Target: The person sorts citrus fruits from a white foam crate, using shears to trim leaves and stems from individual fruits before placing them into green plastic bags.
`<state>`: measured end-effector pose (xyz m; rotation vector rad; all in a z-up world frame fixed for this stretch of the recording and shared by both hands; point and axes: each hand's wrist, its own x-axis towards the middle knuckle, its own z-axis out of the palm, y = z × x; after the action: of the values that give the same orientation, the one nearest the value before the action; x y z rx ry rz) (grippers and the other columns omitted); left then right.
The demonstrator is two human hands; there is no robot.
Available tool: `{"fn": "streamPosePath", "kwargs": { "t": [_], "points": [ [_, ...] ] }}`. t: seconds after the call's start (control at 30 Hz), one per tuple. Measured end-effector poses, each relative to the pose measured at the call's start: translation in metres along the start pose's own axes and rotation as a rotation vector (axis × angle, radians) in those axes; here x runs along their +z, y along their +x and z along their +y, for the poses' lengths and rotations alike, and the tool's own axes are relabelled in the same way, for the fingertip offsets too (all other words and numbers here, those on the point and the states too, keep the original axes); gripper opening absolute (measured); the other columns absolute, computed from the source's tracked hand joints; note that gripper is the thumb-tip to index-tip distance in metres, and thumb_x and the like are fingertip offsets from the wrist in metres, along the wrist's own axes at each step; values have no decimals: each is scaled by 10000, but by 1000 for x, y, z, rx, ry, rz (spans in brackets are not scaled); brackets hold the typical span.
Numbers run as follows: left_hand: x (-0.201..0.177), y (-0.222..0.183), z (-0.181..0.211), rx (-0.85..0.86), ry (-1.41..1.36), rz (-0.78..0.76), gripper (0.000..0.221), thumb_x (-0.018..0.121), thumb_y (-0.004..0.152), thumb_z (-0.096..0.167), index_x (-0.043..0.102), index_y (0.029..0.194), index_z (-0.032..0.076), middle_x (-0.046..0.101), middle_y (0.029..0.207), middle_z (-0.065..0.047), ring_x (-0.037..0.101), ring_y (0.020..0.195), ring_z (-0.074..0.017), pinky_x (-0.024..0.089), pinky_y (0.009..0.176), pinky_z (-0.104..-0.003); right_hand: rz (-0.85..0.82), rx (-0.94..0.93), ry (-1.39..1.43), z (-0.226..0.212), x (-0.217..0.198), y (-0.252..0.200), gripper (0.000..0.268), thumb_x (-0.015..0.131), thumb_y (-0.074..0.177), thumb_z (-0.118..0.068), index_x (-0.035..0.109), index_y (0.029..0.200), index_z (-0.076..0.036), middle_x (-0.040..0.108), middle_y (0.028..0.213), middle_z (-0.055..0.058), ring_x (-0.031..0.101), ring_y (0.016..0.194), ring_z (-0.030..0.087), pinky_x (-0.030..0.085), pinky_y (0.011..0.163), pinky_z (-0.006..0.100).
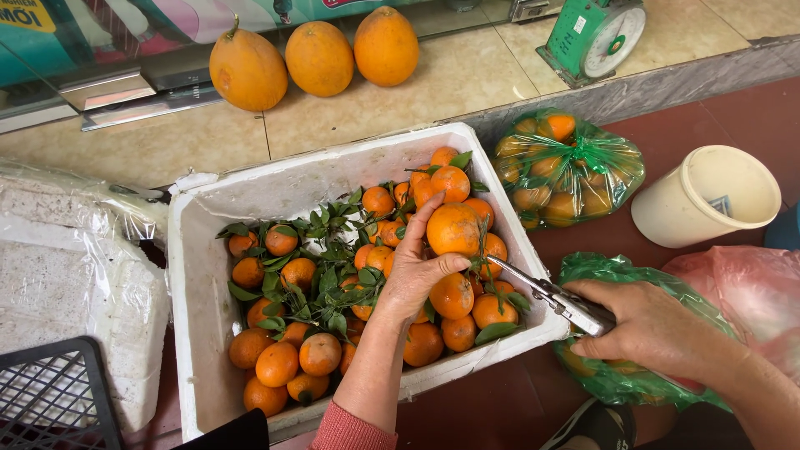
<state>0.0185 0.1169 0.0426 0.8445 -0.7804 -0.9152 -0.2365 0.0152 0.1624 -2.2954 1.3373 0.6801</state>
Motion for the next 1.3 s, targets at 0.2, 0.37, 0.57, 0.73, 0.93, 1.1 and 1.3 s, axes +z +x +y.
{"fn": "streamPosePath", "kwargs": {
  "t": [0.2,0.37,0.57,0.73,0.93,1.1,1.3],
  "points": [
    [-6,2,-10,-55,-110,5,923,893,719,253,438,1518,162,470,1497,-88,592,1210,-202,517,1040,-337,-42,-23,-10,-1,2,3,710,858,675,-483,626,1346,-460,843,1033,-174,753,894,73,544,861,227],
    [-6,2,-8,-77,-117,-9,846,890,725,278,500,1458,119,552,1406,-110,606,1169,-195,521,1029,-329,-41,-79,27,-1,4,4,668,881,654,-450,684,1292,-445,848,964,-178,763,873,34,553,854,198],
    [-5,3,-8,-130,-82,-5,841,876,722,277,511,1458,100,553,1442,-88,609,1193,-196,527,1033,-336,-70,-87,33,-4,5,7,603,884,637,-432,733,1221,-431,824,958,-180,727,856,46,536,845,203],
    [-6,3,-4,-173,-42,-9,821,860,733,267,521,1465,118,610,1370,-83,622,1167,-189,539,1002,-323,-66,-103,-8,-4,8,10,547,861,650,-468,748,1186,-463,808,866,-175,720,806,44,528,823,207],
    [-6,7,-11,-149,-56,48,760,856,747,239,548,1426,92,611,1364,-88,636,1118,-173,545,981,-309,121,-188,-67,21,39,29,617,861,625,-589,701,1200,-432,839,921,-146,770,865,150,542,874,322],
    [-7,12,-18,-187,-165,205,656,844,755,185,577,1352,125,646,1215,-62,611,984,-143,501,781,-264,84,44,45,30,6,7,756,849,663,-565,614,1369,-432,787,1173,-153,745,1045,68,522,988,276],
    [39,14,-50,-276,-358,151,576,816,794,114,512,1273,214,547,1297,-27,633,1004,-189,577,706,-303,652,44,1016,125,2,-29,618,803,717,-8,677,1320,-53,689,979,99,598,782,202,458,621,316]
  ]
}}
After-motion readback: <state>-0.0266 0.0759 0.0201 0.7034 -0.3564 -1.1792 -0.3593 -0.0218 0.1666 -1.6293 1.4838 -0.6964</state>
